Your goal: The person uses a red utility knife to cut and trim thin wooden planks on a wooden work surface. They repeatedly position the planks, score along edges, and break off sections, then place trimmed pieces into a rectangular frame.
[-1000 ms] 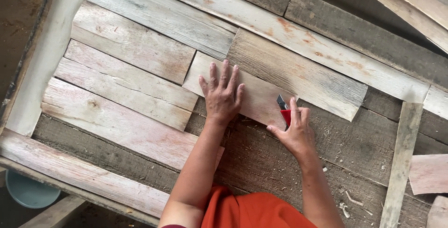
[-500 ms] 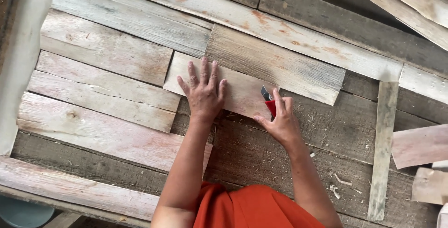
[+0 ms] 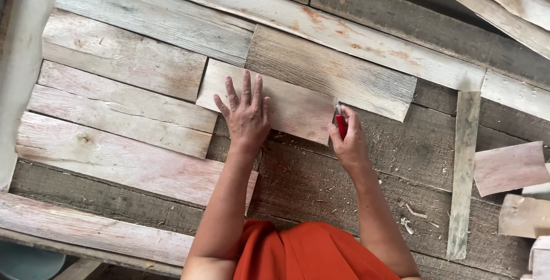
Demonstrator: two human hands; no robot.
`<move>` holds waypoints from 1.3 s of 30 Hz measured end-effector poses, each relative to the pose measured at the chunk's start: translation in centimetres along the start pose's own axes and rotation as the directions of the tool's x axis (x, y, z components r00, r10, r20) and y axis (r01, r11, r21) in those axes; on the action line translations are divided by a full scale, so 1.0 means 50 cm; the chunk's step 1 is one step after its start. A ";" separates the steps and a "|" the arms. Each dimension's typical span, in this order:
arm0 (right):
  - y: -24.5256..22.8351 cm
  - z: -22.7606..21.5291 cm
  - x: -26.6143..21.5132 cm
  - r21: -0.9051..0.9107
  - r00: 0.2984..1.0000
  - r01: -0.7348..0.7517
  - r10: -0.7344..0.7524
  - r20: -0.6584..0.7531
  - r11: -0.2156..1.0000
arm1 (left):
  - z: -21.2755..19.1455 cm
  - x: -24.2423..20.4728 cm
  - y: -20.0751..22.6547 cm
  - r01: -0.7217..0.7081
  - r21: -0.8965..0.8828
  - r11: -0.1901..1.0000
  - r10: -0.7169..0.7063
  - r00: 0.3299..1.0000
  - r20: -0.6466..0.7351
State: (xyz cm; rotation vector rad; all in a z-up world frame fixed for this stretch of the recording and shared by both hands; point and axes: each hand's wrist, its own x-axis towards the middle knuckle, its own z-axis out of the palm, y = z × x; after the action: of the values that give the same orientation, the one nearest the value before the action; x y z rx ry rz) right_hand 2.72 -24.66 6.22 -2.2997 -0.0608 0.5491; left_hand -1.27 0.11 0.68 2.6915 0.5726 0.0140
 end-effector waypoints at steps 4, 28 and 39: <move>-0.008 0.014 -0.001 -0.102 1.000 0.010 -0.008 0.021 0.995 | -0.005 -0.004 -0.021 0.025 -0.002 1.000 -0.025 1.000 -0.004; -0.289 0.214 0.121 -0.644 0.922 0.307 -0.050 0.385 0.701 | -0.084 0.010 -0.042 0.057 -0.119 0.991 -0.005 0.917 0.399; -0.298 0.195 0.100 -0.610 0.917 0.264 0.001 0.399 0.747 | -0.096 0.001 -0.030 0.102 -0.145 0.984 -0.043 0.929 0.366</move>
State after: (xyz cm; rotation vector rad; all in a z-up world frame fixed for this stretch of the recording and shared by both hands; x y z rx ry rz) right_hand 5.09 -6.46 8.61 -2.7899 -0.7140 1.0173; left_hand -2.24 3.16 4.56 2.4282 0.5279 -0.4301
